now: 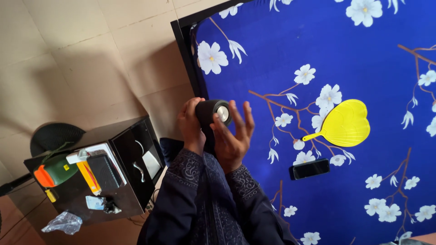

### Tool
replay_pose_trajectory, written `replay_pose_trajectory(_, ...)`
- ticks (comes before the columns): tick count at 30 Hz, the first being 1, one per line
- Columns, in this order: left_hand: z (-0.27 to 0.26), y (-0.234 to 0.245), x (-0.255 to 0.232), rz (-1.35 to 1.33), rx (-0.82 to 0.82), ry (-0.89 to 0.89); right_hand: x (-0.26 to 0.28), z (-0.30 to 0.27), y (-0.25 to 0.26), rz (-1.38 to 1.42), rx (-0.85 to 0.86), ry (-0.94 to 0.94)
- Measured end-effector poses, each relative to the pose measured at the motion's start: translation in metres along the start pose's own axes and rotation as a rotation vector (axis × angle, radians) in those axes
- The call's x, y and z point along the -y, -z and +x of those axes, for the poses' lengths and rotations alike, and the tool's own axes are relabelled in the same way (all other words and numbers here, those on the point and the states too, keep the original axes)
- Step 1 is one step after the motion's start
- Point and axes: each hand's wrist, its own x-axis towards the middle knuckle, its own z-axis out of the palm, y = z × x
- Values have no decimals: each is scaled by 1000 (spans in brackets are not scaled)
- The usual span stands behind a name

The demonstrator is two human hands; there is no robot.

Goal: The person organizes items on a small black table and a blue floral cabinet. They open a drawer, place a white cable inside, and close it. They then move a notebook, a plastic bag, a screwdriver, and a charger onto the table. They inspect a green and orange speaker and a black cylindrical speaker, placing them on the table. Finally, they pick up a yellow fan and a red-capped bottle, then open the drawer again.

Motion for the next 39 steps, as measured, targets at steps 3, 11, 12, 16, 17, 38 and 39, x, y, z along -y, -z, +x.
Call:
replay_pose_trajectory(3,-15,-2,-18,-17,-1,1,6,5,-11,5,78,-1)
replay_pose_trajectory(11,-16,11,-27,-30,-86,31,21,14,-25,-268,275,-76)
replay_pose_trajectory(12,-18,12,-32,-18,-116,21,23,13,-27,-297,305,-100)
replay_pose_trajectory(16,-7,22,-29,-111,-153,70,35,1,-27,-351,328,-127)
replay_pose_trajectory(17,-6,24,-30,-138,-146,59,40,-2,-26,-357,316,-130)
replay_pose_trajectory(38,1,106,-10,207,518,21,54,42,-34,492,431,-255)
replay_pose_trajectory(39,-5,100,-17,-254,532,521,54,54,-33,613,503,-351)
